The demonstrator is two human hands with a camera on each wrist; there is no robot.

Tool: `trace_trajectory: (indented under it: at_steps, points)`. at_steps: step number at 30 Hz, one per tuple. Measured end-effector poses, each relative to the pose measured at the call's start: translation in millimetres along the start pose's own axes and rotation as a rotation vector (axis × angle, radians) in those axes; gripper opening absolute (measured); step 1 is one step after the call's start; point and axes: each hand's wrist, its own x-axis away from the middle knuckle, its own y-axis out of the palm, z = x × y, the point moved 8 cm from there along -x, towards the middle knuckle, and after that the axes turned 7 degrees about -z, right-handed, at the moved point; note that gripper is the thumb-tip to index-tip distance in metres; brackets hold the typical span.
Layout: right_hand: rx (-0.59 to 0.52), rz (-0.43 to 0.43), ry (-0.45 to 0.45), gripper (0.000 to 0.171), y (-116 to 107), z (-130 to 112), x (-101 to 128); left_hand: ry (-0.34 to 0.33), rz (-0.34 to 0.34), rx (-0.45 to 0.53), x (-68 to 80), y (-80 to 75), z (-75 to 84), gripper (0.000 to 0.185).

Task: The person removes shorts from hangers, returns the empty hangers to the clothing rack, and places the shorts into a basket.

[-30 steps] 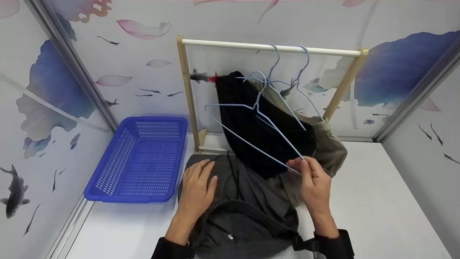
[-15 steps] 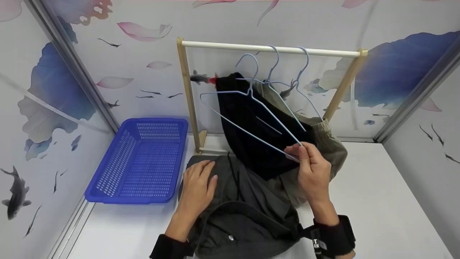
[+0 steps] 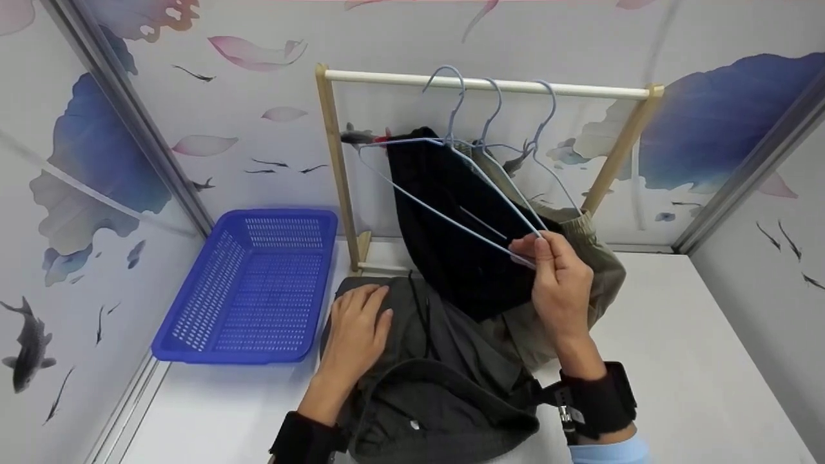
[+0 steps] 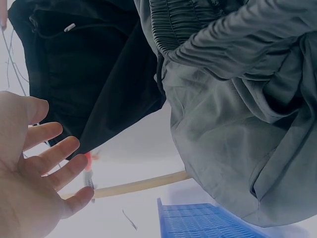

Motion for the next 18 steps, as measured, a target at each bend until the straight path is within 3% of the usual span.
trace_trajectory:
  at_steps: [18]
  points:
    - [-0.06, 0.004, 0.031, 0.025, 20, 7, -16, -0.028, -0.019, 0.001, 1.4, 5.1, -3.5, 0.031]
